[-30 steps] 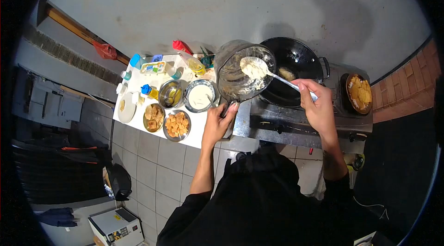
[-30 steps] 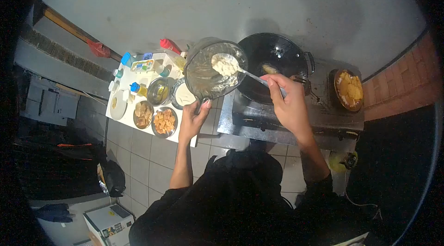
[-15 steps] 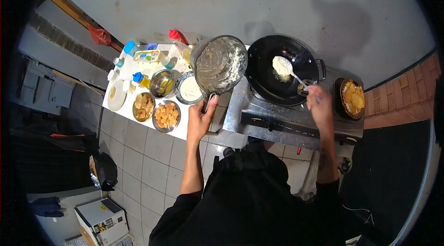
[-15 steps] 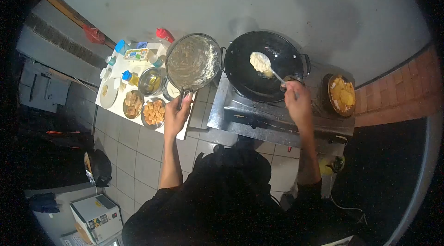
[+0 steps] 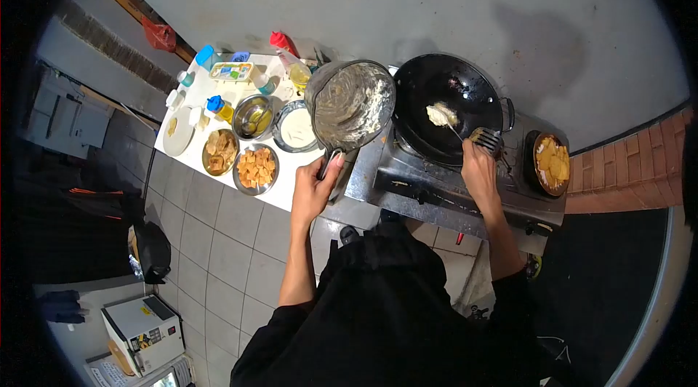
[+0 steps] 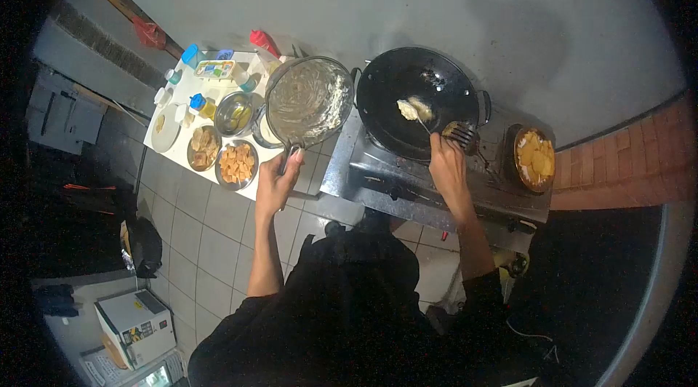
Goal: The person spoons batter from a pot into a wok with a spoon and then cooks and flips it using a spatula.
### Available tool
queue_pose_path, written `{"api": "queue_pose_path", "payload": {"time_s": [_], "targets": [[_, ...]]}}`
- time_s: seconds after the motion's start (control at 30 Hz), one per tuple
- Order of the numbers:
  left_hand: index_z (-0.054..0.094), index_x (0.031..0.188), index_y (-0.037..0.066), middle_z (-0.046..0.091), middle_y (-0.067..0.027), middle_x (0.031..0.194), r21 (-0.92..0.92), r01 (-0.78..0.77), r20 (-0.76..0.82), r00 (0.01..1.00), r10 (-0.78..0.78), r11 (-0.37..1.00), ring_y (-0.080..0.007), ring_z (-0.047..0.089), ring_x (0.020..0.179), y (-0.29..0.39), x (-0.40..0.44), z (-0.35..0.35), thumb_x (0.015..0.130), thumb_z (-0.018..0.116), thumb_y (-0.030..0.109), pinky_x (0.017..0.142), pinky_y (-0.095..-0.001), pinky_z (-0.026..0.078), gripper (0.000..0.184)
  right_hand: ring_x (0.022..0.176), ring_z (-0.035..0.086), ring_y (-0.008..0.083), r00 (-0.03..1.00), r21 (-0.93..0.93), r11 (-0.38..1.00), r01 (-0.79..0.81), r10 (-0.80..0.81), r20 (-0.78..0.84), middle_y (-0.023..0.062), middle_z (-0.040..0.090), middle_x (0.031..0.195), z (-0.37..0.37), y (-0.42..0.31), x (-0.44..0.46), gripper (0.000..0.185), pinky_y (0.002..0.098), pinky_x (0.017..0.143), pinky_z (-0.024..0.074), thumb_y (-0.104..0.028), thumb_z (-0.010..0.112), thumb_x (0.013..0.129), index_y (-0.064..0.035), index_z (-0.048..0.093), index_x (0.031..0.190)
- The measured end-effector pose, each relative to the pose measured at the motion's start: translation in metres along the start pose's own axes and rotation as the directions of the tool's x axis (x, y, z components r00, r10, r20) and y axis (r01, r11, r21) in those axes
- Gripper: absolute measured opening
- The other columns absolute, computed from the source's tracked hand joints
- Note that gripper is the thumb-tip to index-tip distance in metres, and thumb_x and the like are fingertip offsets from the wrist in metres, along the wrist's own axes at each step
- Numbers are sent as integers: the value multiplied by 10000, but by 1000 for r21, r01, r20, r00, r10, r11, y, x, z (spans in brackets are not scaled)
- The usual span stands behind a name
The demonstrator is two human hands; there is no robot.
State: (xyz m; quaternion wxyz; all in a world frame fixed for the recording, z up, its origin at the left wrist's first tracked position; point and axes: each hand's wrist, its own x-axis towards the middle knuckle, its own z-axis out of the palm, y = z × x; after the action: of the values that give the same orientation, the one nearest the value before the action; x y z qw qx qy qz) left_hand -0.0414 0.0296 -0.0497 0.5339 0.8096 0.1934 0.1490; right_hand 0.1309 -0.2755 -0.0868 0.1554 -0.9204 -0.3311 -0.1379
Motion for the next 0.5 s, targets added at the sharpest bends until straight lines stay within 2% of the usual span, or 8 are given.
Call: {"api": "queue_pose_path", "payload": {"time_s": [0.07,0.5], "targets": [[611,743,-52,470,-8,533,12,46,-1,999,-46,999,-61,378,529,2,-2,-2,955,650,307,469,-274,304,418,786,634,346,1000,-15,1000,16,-16,10,200,623,788,-1,-1,1,105,423,744,488,85,522,795,12,532,870],[634,751,-36,502,-14,531,20,64,-5,998,-64,998,-63,423,509,8,0,-5,951,654,323,460,-275,329,412,797,640,327,1000,-39,999,16,-15,7,184,622,794,-1,2,0,98,412,743,491,65,533,806,7,536,884]]}}
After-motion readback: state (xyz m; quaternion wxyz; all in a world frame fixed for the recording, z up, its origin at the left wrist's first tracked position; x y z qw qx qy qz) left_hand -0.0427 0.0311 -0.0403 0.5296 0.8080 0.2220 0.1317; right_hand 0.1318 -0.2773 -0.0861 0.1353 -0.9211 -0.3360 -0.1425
